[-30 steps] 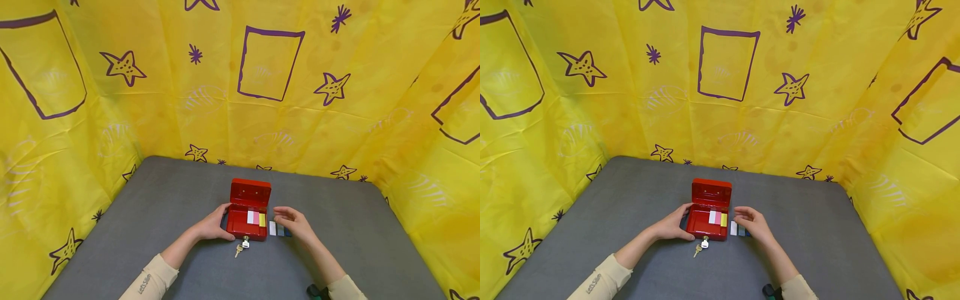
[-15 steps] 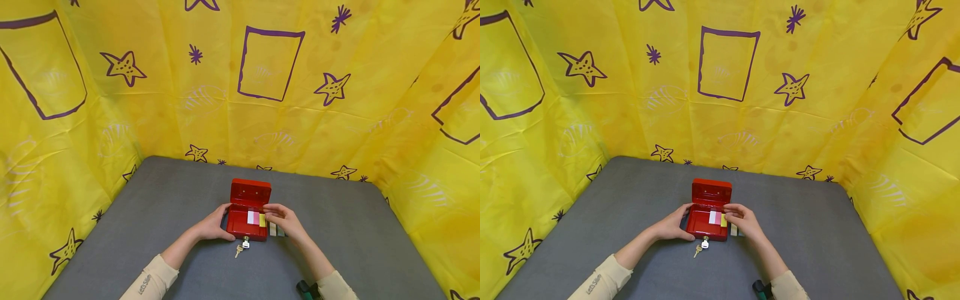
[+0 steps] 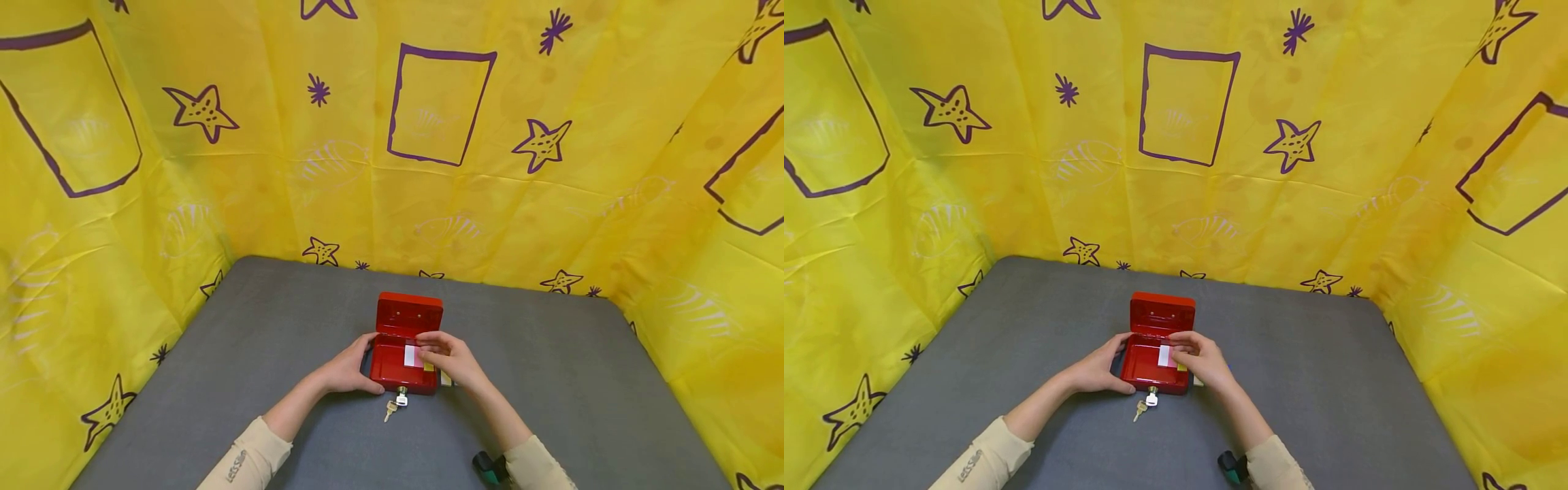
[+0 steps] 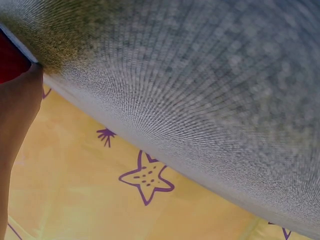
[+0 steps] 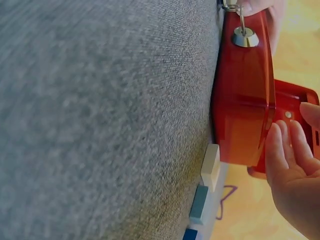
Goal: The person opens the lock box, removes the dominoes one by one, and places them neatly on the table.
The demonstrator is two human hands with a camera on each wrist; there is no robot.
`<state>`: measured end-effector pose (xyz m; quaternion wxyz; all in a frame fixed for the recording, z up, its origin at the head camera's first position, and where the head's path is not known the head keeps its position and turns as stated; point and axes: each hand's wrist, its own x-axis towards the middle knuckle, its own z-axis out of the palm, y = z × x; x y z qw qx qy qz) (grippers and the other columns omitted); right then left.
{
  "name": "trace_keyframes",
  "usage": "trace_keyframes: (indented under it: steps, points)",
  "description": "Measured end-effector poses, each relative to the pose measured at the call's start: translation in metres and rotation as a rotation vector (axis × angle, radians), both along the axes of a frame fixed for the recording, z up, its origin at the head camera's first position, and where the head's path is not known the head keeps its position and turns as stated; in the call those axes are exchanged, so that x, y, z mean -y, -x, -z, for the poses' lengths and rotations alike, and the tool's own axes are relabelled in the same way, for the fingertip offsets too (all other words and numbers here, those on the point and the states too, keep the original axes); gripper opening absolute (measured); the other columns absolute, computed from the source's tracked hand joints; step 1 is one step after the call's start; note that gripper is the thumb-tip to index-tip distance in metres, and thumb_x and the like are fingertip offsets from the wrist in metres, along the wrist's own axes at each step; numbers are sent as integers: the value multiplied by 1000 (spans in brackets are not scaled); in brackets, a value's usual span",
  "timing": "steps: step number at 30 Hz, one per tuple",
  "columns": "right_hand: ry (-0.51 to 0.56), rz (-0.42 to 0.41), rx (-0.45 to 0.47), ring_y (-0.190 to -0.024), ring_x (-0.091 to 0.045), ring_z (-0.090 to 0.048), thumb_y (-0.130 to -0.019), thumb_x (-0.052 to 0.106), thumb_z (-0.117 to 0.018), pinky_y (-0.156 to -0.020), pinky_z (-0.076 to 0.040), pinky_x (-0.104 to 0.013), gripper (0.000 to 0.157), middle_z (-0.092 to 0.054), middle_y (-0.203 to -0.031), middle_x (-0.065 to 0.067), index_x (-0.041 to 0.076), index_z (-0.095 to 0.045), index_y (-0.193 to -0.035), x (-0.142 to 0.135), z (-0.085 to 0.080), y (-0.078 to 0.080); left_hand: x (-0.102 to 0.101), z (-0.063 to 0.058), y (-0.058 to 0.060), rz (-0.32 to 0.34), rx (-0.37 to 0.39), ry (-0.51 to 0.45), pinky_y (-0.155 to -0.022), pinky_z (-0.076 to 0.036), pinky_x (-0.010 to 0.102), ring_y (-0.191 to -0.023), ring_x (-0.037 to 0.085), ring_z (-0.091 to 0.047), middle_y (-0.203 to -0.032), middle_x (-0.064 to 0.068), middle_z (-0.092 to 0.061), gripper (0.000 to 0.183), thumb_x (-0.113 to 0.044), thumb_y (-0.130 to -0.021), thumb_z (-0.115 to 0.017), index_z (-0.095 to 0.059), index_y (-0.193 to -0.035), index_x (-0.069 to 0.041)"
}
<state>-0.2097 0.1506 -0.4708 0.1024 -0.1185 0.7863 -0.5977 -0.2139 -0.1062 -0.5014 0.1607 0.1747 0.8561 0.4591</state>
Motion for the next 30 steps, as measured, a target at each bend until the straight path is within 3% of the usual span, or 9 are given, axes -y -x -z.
trace_keyframes:
  steps: [5,11,22,30]
  points:
    - [-60,-21,-35,-101,-33,-63,-91,10,-66,-81,-55,-47,33,-63,-118,-23,-1,-62,-122,4,1,1,0,0,0,4,0,-9,-104,-37,58,-129,33,-40,-144,14,-39,104,-26,-68,-88,-27,-149,-6]
    - [-175,-28,-81,-98,-28,-64,-91,13,-67,-75,-57,-36,27,-66,-114,-17,6,-66,-117,9,3,4,0,-1,0,8,-4,-4,-104,-37,56,-129,32,-40,-144,13,-40,104,-27,-68,-88,-27,-149,-7]
    - [-318,-93,-287,-95,-27,-66,-89,6,-68,-84,-55,-42,24,-68,-109,-14,2,-66,-113,18,10,7,1,0,1,17,-22,-9,-105,-34,57,-129,34,-41,-144,16,-40,103,-26,-68,-88,-27,-148,-5]
    - [-394,-139,-358,-97,-30,-66,-88,5,-67,-84,-55,-44,24,-68,-111,-13,3,-67,-113,22,13,4,1,0,0,21,-23,-6,-106,-33,58,-130,33,-41,-144,15,-40,102,-26,-68,-87,-27,-148,-5]
